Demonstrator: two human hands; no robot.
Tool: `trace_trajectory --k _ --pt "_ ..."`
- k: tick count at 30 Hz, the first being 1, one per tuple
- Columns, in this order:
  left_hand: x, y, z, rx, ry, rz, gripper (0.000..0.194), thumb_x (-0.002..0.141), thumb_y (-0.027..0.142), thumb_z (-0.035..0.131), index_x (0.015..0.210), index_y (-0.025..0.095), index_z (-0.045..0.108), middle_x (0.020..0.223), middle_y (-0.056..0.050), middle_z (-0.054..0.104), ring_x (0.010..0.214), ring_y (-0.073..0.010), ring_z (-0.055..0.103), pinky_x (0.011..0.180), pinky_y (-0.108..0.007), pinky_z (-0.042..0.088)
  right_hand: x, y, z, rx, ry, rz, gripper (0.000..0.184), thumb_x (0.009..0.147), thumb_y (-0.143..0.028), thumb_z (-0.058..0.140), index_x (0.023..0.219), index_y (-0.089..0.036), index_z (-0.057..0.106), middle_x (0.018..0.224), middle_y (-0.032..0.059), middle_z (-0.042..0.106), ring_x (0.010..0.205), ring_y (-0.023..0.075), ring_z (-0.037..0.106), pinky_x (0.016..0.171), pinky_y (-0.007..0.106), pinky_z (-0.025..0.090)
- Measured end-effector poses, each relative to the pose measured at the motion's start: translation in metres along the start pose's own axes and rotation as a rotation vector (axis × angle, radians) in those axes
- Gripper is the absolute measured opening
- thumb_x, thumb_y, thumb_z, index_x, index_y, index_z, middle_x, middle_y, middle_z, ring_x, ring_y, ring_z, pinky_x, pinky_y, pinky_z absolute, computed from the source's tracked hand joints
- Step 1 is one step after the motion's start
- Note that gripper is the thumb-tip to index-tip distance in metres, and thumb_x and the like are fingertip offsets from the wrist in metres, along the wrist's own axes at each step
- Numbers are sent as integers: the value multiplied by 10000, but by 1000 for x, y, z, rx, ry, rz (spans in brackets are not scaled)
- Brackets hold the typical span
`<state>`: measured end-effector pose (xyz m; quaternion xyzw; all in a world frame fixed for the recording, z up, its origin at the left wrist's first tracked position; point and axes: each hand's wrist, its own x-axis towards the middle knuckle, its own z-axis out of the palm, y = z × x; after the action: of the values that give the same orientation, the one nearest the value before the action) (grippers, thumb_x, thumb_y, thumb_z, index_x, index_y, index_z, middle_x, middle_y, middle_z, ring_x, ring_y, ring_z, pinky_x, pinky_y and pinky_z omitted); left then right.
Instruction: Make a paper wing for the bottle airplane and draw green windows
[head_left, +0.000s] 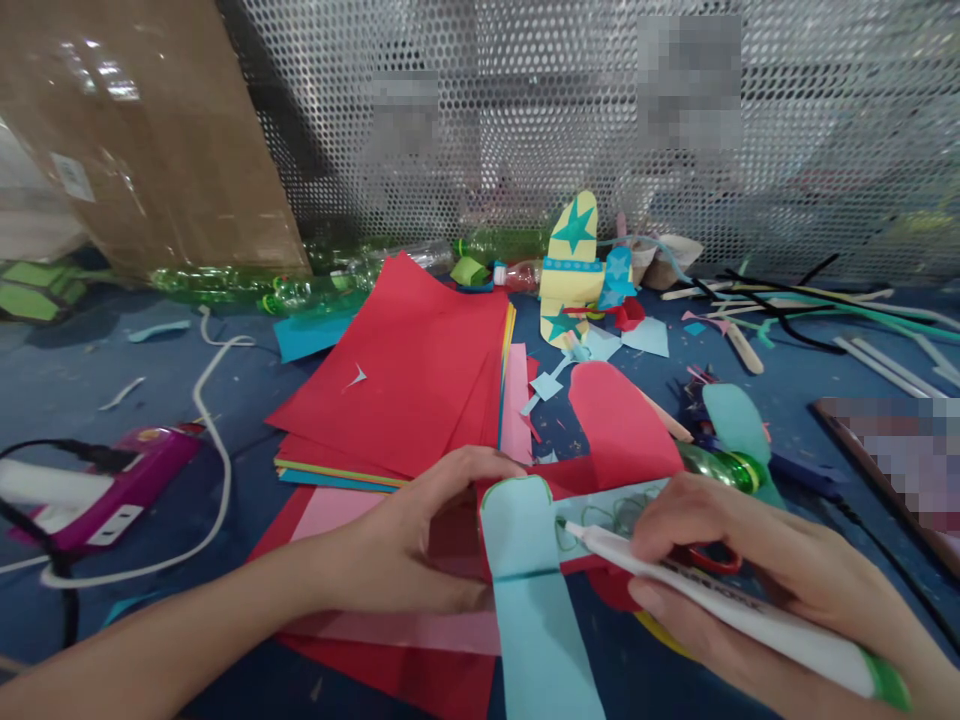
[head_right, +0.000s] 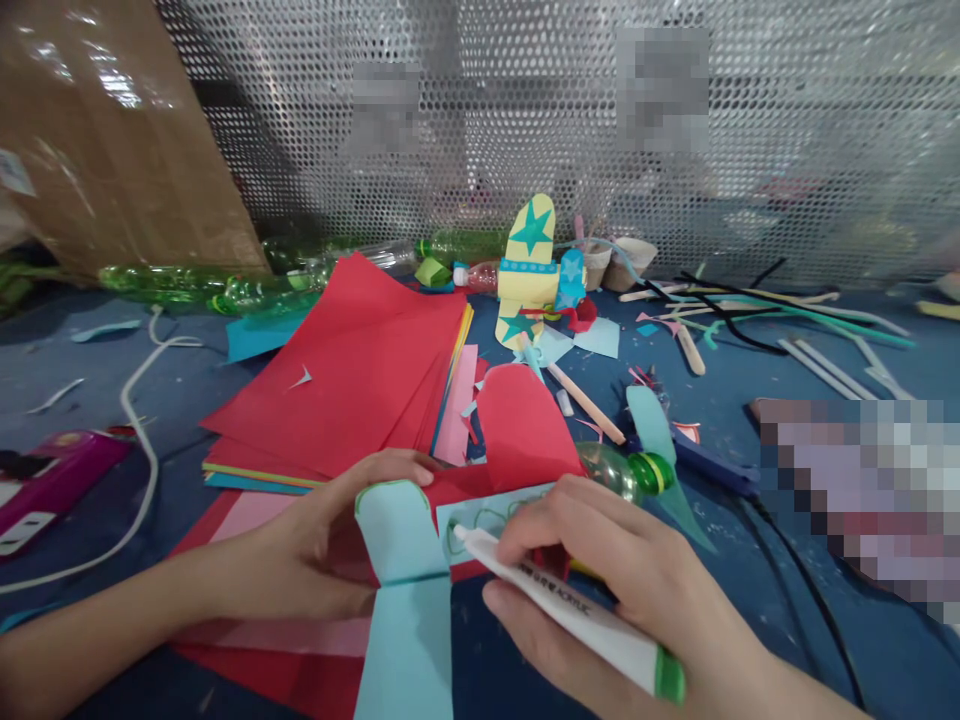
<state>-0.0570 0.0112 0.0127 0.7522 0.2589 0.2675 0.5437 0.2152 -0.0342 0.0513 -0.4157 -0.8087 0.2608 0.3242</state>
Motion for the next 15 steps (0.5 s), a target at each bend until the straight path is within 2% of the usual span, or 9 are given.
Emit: trace_trajectory --k 15 --pt "-2 -4 1 70 23 19 716 723 126 821 1334 296 486 1305 -65 592 1211 -269 596 1009 -363 511 4 -1 0 -41 0 -21 147 894 -175 624 929 -301 558 785 -53 666 611 125 642 544 215 534"
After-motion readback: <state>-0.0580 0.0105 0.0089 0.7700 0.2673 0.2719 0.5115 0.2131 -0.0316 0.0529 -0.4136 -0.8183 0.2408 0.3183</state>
